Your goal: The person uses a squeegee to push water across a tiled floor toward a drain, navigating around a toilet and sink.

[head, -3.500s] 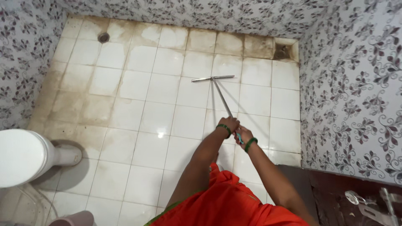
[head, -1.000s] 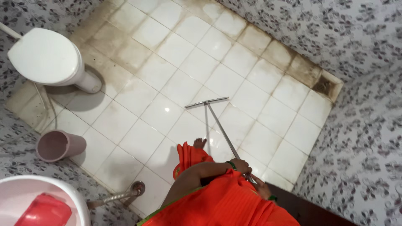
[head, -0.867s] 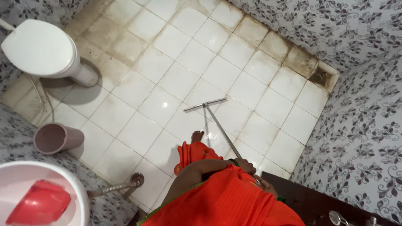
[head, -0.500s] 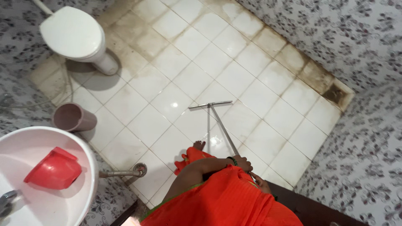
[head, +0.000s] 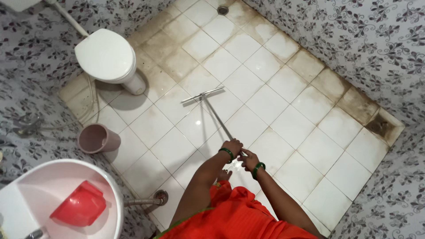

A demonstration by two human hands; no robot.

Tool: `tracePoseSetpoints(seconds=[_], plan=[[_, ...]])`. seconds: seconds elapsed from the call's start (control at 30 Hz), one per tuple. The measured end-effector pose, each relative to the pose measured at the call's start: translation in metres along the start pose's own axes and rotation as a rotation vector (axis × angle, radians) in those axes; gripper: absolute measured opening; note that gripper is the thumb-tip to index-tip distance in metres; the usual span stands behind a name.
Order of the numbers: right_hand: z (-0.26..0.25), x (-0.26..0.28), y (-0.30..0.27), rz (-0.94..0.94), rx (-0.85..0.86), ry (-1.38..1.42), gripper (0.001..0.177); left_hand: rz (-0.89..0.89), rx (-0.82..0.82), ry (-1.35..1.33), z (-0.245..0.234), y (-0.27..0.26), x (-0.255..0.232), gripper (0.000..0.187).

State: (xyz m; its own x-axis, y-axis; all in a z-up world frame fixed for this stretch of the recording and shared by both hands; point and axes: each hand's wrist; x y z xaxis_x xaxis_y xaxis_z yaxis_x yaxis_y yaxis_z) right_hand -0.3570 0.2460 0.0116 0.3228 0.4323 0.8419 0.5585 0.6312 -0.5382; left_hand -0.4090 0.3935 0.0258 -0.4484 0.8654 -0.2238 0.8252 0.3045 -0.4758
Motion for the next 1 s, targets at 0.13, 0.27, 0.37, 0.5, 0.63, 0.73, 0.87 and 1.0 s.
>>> tracePoseSetpoints(seconds=[0.13,0.27,0.37,0.5,0.63,0.73,0.87,1.0], plan=[[0.011,-0.001,0.002,0.111,0.008,-0.055,0.059,0.056,0.040,0.041,0.004,-0.007,0.010,0.034],[-0.006,-0.032,-0.044,0.175,-0.009,-0.030,0.065,0.093,0.082,0.035,0.028,-0.033,-0.017,0.039],[-0.024,-0.055,-0.089,0.210,-0.022,-0.025,0.066,0.174,0.136,0.040,0.055,-0.058,-0.049,0.037],[-0.055,-0.093,-0.156,0.194,-0.037,0.040,0.063,0.341,0.184,0.093,0.088,-0.085,-0.091,0.043],[-0.095,-0.132,-0.229,0.253,-0.096,-0.014,0.059,0.455,0.266,0.136,0.131,-0.115,-0.147,0.045],[-0.120,-0.160,-0.280,0.261,-0.118,-0.066,0.055,0.562,0.236,0.134,0.166,-0.146,-0.190,0.046],[-0.129,-0.197,-0.357,0.223,-0.140,-0.099,0.053,0.672,0.253,0.155,0.202,-0.194,-0.230,0.048],[-0.117,-0.216,-0.390,0.199,-0.150,-0.020,0.050,0.693,0.299,0.213,0.214,-0.222,-0.245,0.049]])
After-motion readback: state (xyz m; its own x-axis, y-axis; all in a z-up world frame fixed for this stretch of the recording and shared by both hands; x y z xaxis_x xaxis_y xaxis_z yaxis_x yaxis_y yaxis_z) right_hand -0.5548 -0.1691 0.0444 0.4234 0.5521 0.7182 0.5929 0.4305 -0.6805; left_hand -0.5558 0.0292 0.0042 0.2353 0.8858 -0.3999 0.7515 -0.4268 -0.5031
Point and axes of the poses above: each hand's wrist, its own y-axis towards the middle knuckle, its own z-axis out of the palm, x = y × z, and after that the axes turned 14 degrees about -z, right-handed
